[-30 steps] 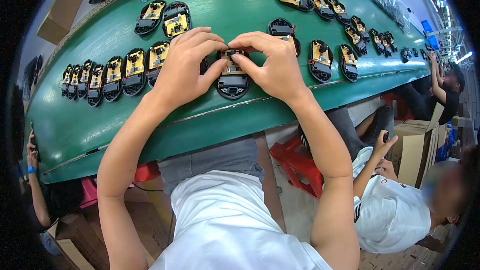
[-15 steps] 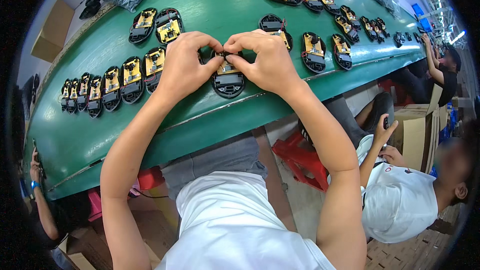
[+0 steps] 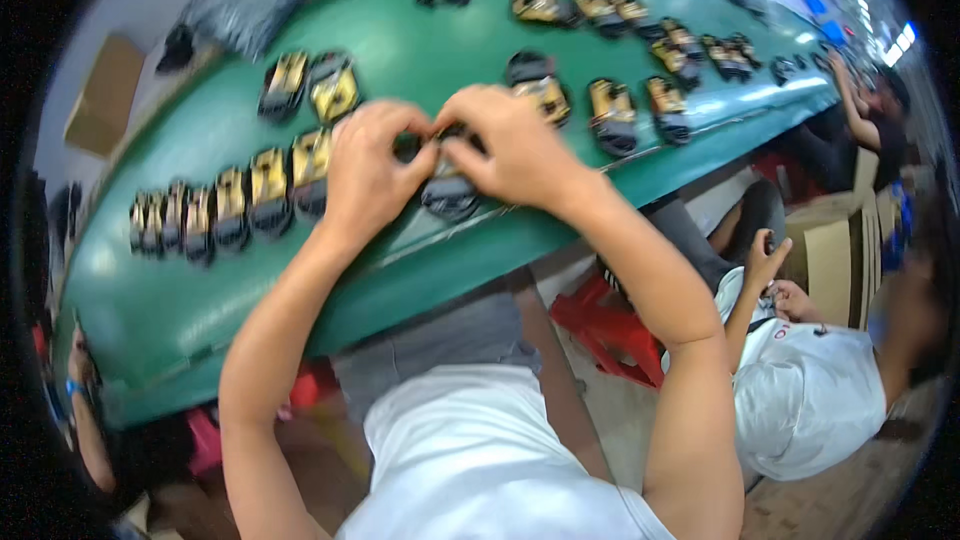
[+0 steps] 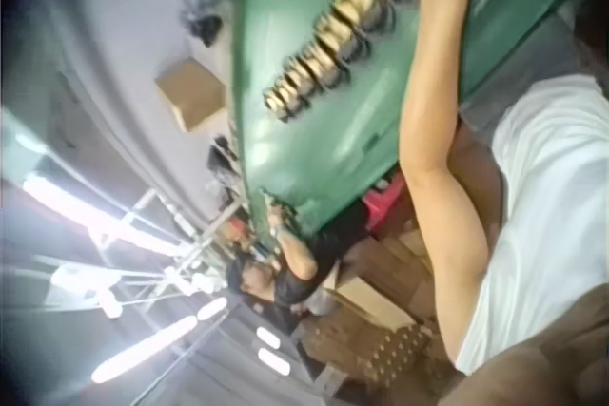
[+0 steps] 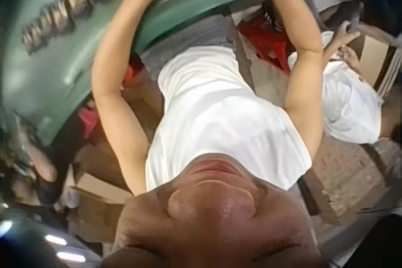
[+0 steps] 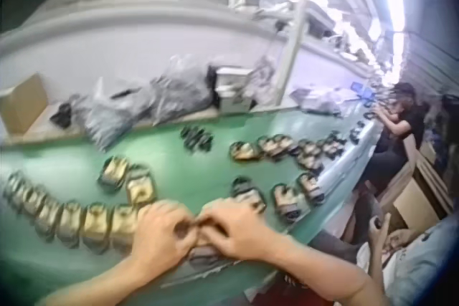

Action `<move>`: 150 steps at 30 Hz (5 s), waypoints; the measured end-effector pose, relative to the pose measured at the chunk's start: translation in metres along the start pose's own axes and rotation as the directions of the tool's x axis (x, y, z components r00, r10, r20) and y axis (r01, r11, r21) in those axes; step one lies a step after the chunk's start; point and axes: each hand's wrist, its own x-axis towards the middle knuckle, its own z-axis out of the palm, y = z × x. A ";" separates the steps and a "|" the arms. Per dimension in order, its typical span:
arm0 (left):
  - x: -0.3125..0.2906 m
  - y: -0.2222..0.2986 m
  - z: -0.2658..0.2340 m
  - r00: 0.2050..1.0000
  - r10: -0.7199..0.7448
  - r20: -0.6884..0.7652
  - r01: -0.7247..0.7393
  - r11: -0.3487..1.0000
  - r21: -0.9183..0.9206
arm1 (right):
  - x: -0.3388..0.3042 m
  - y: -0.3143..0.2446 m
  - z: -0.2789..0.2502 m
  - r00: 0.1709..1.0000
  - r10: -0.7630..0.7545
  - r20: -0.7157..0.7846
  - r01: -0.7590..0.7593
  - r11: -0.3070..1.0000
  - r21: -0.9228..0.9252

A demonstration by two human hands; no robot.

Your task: Assembling electronic devices by inserting small plastic components into their housings on a production line

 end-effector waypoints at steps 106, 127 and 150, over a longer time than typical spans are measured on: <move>-0.014 -0.006 0.002 1.000 -0.005 0.014 0.005 1.000 0.012 | -0.015 0.002 0.021 0.986 0.065 -0.151 -0.069 0.997 -0.020; -0.015 -0.003 0.008 0.999 0.040 -0.024 -0.038 0.996 0.084 | -0.016 -0.002 0.021 0.981 0.111 -0.157 -0.124 0.989 -0.077; -0.009 -0.003 0.003 1.000 0.005 0.002 -0.005 1.000 -0.028 | 0.026 0.013 -0.026 0.771 0.470 0.430 -0.581 0.795 0.173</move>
